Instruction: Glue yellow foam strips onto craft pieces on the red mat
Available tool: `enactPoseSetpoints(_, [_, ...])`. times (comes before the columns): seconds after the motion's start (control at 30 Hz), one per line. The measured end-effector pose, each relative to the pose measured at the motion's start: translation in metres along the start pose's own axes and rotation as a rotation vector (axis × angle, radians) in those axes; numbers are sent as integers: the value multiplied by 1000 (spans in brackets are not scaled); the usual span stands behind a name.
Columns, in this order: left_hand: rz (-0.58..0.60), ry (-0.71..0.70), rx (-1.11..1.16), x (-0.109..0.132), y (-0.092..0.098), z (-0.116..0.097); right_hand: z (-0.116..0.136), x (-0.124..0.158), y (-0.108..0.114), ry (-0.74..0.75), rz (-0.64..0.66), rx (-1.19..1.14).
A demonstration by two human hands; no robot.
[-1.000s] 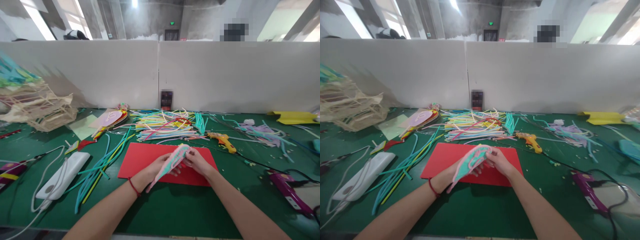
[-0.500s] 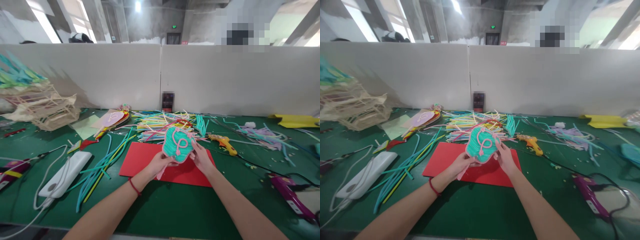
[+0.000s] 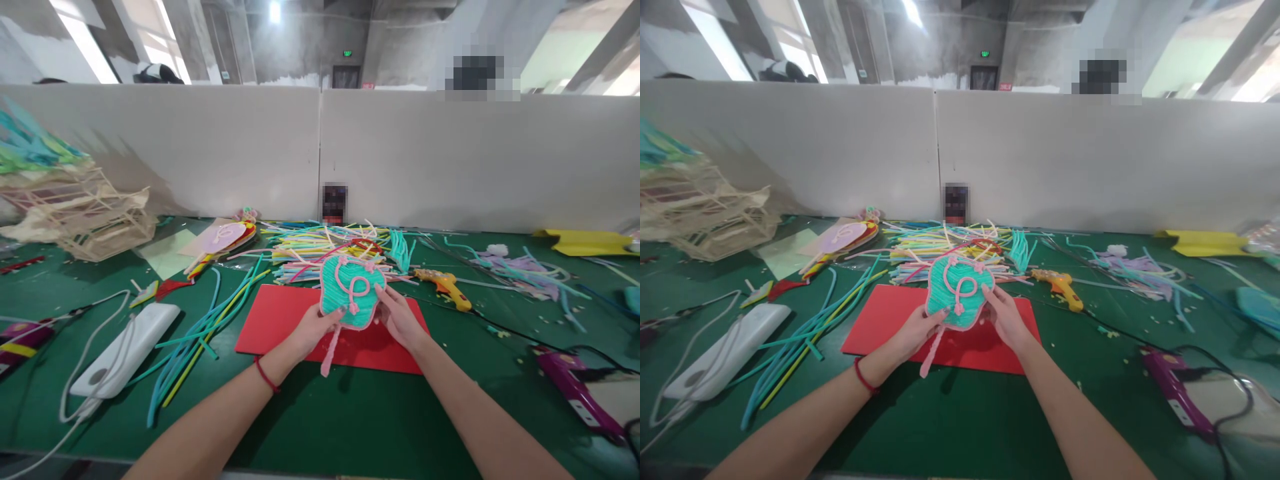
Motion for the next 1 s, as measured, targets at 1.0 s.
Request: enactPoseSetpoints(1.0, [-200,-92,-102,-1,7,-14,-10,0,2,75,131,268])
Point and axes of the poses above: each hand's wrist, its own x-axis away from the middle knuckle, its own y-axis out of the back of the hand, z = x × y, the point moved 4 cm from there along -x, towards the middle knuckle, and after that the axes turned 6 degrees about -z, right-handed, at the moved point
